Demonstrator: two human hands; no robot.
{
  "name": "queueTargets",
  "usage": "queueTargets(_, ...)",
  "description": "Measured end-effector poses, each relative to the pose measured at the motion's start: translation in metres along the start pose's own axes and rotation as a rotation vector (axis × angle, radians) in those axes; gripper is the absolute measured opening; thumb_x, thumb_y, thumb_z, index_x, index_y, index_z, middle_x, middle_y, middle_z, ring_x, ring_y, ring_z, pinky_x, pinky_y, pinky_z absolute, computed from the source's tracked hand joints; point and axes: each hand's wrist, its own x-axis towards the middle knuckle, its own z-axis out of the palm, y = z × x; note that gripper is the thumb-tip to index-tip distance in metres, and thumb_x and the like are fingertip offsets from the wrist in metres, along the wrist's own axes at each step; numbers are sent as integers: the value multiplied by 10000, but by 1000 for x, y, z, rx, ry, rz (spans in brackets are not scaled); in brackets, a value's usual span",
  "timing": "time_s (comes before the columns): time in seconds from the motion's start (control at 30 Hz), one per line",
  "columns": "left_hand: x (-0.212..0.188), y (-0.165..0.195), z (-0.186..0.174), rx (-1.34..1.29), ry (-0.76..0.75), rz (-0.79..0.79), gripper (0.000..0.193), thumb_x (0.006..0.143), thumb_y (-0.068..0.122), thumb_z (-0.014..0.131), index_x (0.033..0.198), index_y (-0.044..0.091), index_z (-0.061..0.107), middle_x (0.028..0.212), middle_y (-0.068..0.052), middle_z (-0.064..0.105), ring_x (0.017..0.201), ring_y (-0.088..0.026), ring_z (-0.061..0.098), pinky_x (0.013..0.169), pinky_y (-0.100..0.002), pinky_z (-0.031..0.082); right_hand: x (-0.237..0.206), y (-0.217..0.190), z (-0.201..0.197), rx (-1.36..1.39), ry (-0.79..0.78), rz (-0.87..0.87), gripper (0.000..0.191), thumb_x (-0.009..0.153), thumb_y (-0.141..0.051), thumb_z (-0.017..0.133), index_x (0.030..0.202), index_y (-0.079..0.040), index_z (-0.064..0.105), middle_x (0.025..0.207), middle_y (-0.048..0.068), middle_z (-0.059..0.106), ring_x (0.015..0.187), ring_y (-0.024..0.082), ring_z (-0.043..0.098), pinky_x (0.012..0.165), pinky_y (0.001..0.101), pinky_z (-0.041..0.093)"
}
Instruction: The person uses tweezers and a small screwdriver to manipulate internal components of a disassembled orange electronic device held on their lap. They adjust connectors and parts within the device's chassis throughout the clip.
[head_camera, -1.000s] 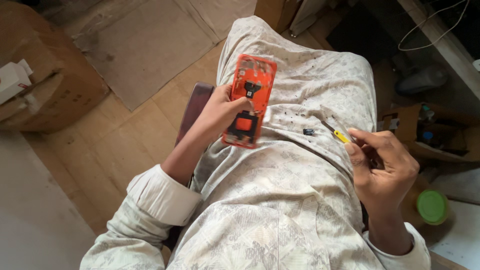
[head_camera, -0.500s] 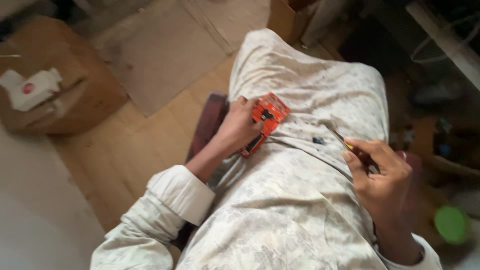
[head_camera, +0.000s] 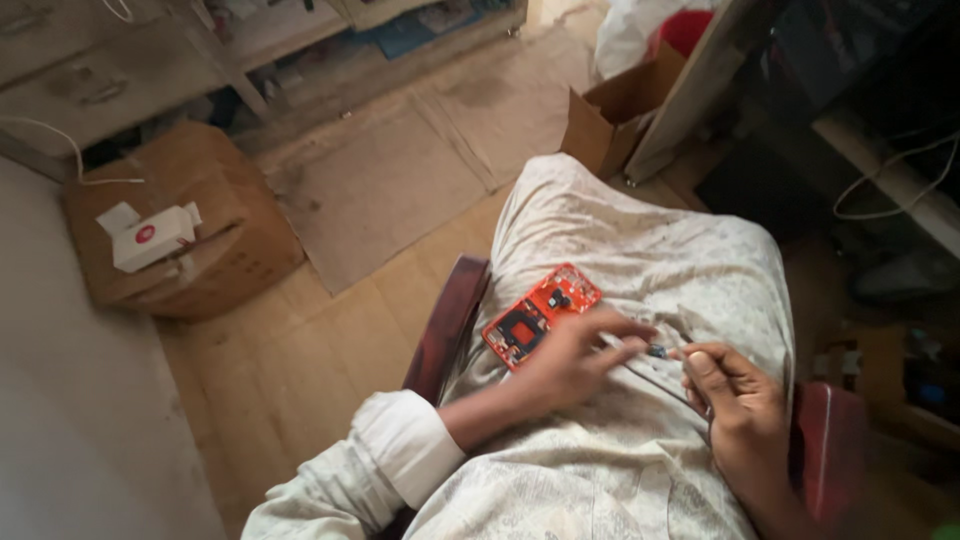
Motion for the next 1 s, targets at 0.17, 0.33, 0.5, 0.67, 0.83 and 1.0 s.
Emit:
queueTargets(0.17, 8, 7, 18, -238, -56, 57, 301, 1068, 192, 639, 1288, -4, 698, 1108, -74, 726, 1004, -121, 674, 878, -270, 565, 15, 8, 7, 97, -134, -118, 161, 1015, -111, 621, 1111, 14, 658, 818, 41, 611, 694, 95, 523, 627, 238, 432)
queueTargets(0.33, 10, -9, 20, -584, -92, 40, 320, 1102, 201, 634, 1263, -69, 693, 1019, -98, 726, 901, -157, 713, 838, -285, 589, 25, 16, 16, 258, -128, -90, 131, 992, -95, 652, 1081, -13, 601, 975, 73, 692, 756, 111, 593, 697, 255, 500)
queueTargets(0.5, 13, -28, 16, -578, 38, -64, 311, 1076, 198, 665, 1202, -78, 735, 997, -126, 750, 870, -149, 725, 773, -293, 598, 23, 12, 21, 47, -201, -182, 117, 946, -83, 699, 1022, -2, 662, 1057, 76, 713, 937, 115, 666, 841, 274, 549)
queueTargets(0.67, 12, -26, 6, -618, 105, -237, 280, 1045, 217, 635, 1130, -38, 714, 983, -109, 767, 840, -158, 755, 731, -303, 635, 19, 1, 2, -686, 33, -292, 177, 912, -205, 711, 1019, -68, 742, 999, 73, 777, 910, 178, 752, 818, 322, 590)
queueTargets(0.83, 1, -15, 7, -493, -47, -314, 264, 1027, 197, 626, 1164, -15, 703, 931, -79, 762, 767, -138, 739, 627, -266, 595, 44, 12, -22, -1246, 72, -53, 291, 870, -307, 758, 1081, -108, 740, 1082, 109, 725, 986, 306, 700, 844, 422, 561)
queueTargets(1.0, -5, -12, 11, -282, -142, -213, 244, 1052, 190, 668, 1176, -13, 723, 836, -10, 700, 634, -12, 503, 533, -181, 381, 61, 40, -41, -1351, 19, 66, 274, 854, -303, 766, 1071, -137, 739, 1082, 93, 709, 1036, 312, 684, 898, 420, 540)
